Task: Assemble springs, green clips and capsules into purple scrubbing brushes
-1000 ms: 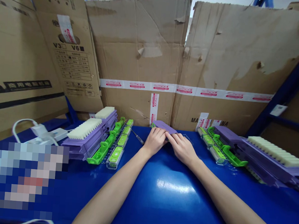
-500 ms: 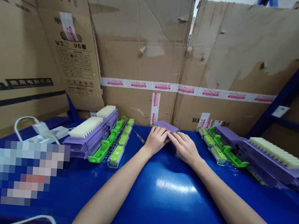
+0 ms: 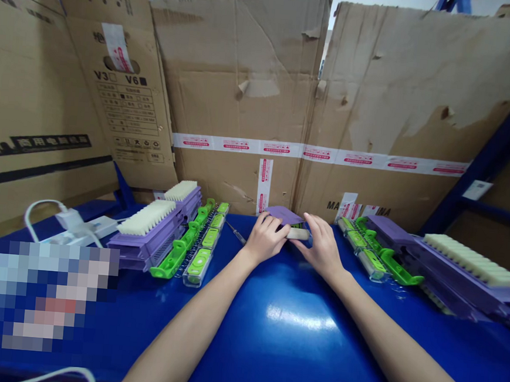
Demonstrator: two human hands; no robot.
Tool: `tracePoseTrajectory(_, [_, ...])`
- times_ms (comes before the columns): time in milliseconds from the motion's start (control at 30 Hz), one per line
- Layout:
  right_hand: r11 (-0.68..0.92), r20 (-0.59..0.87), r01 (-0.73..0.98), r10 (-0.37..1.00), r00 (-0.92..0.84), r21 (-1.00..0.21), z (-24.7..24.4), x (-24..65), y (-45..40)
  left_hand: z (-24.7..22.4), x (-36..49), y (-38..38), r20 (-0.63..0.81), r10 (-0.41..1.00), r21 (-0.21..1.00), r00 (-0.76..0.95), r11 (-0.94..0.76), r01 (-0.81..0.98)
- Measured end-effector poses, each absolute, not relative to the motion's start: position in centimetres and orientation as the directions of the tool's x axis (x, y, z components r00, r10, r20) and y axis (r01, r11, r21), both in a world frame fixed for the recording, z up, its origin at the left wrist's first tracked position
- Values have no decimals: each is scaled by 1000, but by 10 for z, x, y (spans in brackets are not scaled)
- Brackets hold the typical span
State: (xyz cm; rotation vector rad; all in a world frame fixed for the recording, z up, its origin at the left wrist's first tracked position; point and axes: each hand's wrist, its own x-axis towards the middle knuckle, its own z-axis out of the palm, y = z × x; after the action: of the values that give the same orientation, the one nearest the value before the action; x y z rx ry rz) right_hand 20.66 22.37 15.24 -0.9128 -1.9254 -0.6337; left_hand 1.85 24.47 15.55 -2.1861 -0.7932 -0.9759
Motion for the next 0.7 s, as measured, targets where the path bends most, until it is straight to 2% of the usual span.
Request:
tracePoseTrajectory(100, [626,842,779,436,-317,-31,150,210,228,154,16,249,788,263,-265,556,-671,693])
tracePoseTrajectory(200, [631,787,763,540,-300,-142,147,213,231,154,14,252,823,281,-156,494,-724,672])
tracePoseTrajectory(300, [610,745,762,608,-275,-217,145,214,233,155,13,252,866,363,66,343,-764,642])
tracePoseTrajectory(400, [584,733,773,635,-244,-249,144,215,234,158,14,251,842,519,343,150,-728,593])
tracePoseTrajectory(467, [561,731,789,644,-226,-251,144,216,234,158,15,251,787,613,483,70,-682,549])
tracePoseTrajectory(567, [526,732,824,642,-226,-208,145,217,234,155,17,253,699,714,619,33,-627,474])
tracePoseTrajectory(700, [486,735,870,620,-275,-85,145,218,235,147,19,257,579,807,734,117,-579,356])
